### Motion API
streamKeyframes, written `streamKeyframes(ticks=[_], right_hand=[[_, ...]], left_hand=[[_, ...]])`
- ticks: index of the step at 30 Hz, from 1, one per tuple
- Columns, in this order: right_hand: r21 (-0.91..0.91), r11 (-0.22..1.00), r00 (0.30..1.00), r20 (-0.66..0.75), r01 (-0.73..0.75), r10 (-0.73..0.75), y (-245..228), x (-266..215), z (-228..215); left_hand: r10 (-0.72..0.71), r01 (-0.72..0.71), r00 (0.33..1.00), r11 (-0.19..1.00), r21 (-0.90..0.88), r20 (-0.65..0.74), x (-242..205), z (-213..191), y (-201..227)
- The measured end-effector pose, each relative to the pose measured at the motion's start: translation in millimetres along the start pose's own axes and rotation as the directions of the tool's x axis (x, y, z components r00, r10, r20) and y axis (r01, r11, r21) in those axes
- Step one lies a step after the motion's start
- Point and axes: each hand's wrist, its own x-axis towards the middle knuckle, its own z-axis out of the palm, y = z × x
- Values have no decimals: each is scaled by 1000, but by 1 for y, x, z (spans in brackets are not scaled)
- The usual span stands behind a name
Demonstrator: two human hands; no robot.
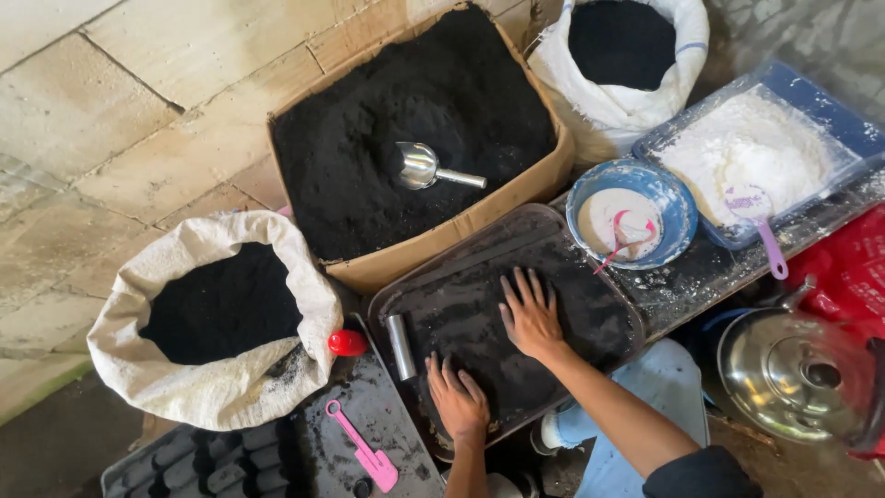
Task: Manually forming charcoal briquettes by filling a cylindrical mold with powder, compressing it with a tamping stick, and extruding the finished product.
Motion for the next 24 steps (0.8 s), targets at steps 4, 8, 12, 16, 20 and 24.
streamKeyframes(ticks=[4, 8, 12, 16, 20, 24], right_hand=[[-38, 999, 993, -118, 24, -28, -25, 9, 4], [25, 875, 870, 96, 484, -484, -74, 9, 19], [111, 841, 810, 226, 530, -541, -101, 7, 44], [102, 887, 821, 343, 451, -457, -93, 7, 26], [104, 917, 857, 326, 386, -398, -46, 0, 3], [237, 863, 834, 240, 446, -497, -33, -30, -21]], left_hand=[[18, -17, 1000, 1000, -17, 25, 0, -1, -2], [165, -221, 961, 939, -263, -221, -9, -7, -9], [24, -179, 936, 892, -415, -351, -14, -10, -4], [5, -181, 909, 906, -383, -417, 1, -34, 17], [85, -233, 936, 878, -418, -343, 19, -47, 10], [70, -117, 978, 963, -241, -195, 58, -51, 3]])
